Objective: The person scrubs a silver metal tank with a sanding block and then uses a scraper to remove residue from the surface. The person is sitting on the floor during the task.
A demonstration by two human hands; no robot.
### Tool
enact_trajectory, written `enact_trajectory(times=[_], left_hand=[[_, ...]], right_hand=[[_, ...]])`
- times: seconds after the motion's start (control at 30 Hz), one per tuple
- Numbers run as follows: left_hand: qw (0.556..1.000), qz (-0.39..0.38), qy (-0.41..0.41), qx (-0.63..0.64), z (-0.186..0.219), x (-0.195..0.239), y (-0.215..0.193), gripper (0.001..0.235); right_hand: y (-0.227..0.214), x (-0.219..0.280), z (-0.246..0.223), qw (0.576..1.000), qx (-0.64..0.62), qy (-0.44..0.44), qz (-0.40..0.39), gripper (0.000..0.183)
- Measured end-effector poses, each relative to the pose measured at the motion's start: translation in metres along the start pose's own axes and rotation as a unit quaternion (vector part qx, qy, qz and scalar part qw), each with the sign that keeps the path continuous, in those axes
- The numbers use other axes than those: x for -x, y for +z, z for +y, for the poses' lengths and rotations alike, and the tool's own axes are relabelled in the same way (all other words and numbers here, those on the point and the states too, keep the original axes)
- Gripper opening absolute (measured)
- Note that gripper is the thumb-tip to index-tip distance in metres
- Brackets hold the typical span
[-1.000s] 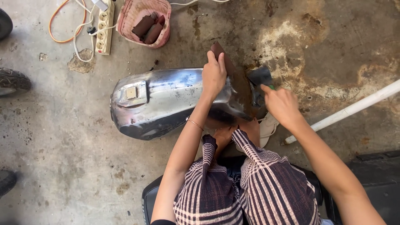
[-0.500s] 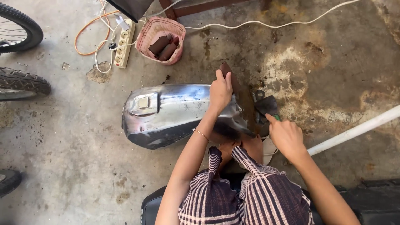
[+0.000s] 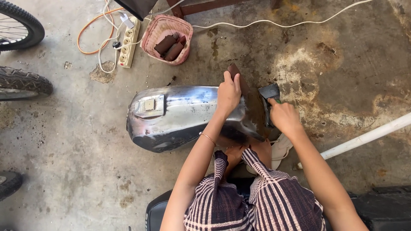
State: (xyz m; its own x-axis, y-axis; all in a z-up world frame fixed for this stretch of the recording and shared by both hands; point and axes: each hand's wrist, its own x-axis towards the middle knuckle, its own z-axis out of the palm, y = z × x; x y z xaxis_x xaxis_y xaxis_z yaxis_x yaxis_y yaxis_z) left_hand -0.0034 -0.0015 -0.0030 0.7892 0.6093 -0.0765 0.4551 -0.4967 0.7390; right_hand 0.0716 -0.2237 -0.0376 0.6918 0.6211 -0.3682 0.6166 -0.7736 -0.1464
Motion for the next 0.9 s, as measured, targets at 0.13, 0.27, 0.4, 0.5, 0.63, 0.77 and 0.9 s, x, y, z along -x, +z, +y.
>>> enact_trajectory(times=[0.13,0.27,0.4,0.5,0.63,0.77,0.9], left_hand=[[1.0,0.002,0.008,0.011,-0.002,-0.003,0.002,0.038],[1.0,0.012,0.02,0.021,-0.006,-0.003,0.004,0.035],[0.999,0.017,0.026,0.024,-0.007,-0.002,0.006,0.036],[0.999,0.022,0.024,0.003,-0.007,-0.001,0.006,0.036],[0.999,0.019,0.027,0.011,0.002,0.005,-0.002,0.036],[0.999,0.023,0.034,0.02,-0.004,0.004,0.003,0.037],[0.999,0.022,0.035,0.021,0.002,0.006,-0.002,0.037]], right_hand=[[-0.047,0.023,-0.003,0.988,-0.139,0.051,-0.05,0.058],[-0.105,0.079,-0.028,0.95,-0.291,0.109,-0.008,0.055],[-0.076,0.11,-0.017,0.935,-0.342,0.091,-0.011,0.055],[-0.053,0.138,-0.016,0.927,-0.368,0.071,-0.004,0.053],[-0.058,0.166,-0.034,0.933,-0.35,0.082,0.029,0.042],[-0.057,0.164,-0.047,0.931,-0.356,0.079,0.018,0.041],[-0.052,0.143,-0.054,0.935,-0.347,0.069,0.031,0.043]])
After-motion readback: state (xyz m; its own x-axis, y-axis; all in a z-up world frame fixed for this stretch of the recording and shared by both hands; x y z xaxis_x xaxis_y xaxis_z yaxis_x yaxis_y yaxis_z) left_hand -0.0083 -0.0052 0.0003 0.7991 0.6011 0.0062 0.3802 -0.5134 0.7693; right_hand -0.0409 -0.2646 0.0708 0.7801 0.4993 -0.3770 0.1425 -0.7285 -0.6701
